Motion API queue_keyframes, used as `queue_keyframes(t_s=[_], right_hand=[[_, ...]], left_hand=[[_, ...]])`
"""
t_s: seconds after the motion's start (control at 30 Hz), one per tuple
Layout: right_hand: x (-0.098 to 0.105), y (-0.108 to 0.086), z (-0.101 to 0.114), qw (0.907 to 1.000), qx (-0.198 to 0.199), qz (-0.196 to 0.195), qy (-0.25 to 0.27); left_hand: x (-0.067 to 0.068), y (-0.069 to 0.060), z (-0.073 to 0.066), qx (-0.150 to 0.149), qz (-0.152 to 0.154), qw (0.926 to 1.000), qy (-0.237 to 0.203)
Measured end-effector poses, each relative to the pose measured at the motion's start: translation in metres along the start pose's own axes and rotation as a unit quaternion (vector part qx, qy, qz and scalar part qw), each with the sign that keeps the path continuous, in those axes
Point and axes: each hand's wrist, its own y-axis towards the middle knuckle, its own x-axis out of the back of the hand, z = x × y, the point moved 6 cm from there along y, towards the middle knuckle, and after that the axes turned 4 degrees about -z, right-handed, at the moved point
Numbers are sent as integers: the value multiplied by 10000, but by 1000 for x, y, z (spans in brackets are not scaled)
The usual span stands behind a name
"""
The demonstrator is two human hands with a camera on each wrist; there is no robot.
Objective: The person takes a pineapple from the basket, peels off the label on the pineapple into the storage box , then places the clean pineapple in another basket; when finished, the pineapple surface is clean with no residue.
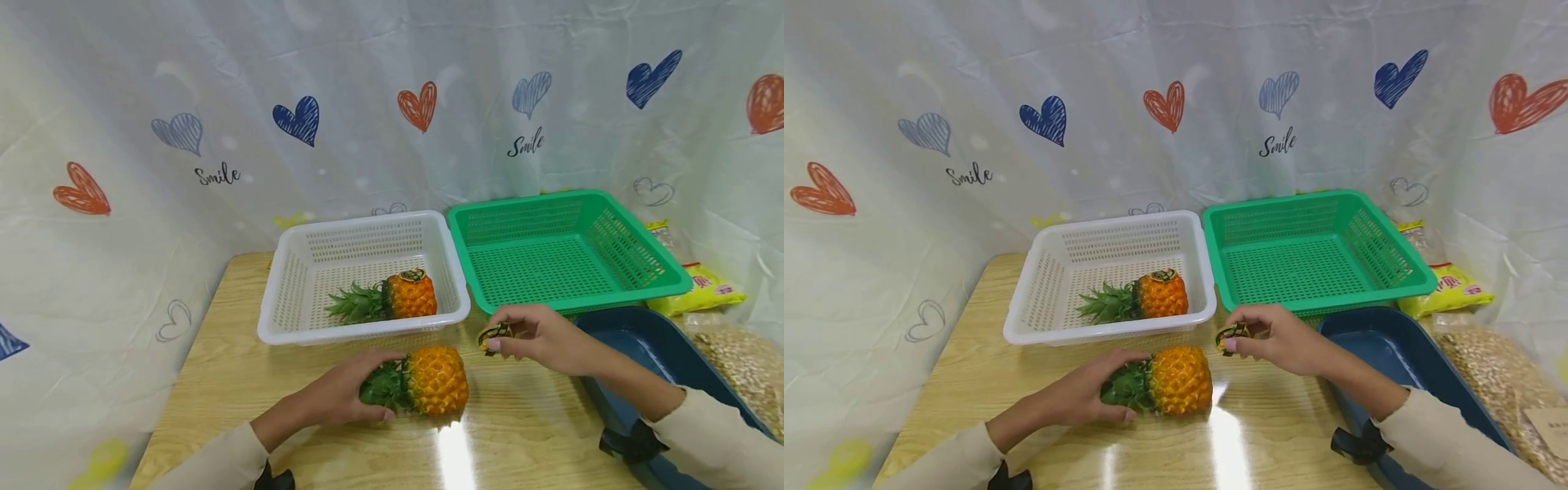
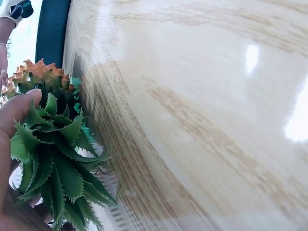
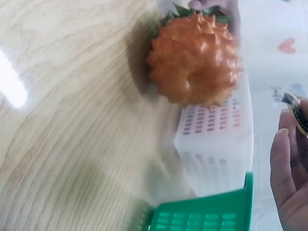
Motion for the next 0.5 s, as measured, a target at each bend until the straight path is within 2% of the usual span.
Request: queue_keyframes(t_s=[0.2,0.37,0.5], right_hand=[[19,-16,-6,9994,-163,-292,-105],[39,-33,-12,9941,-665,-740,-430],[54,-44,-16,9899,-965,-960,-409]], left_hand=[[0,0,0,-41,6,10000,27],[0,0,0,-61,7,10000,33],[0,0,0,-109,-45,9999,43]])
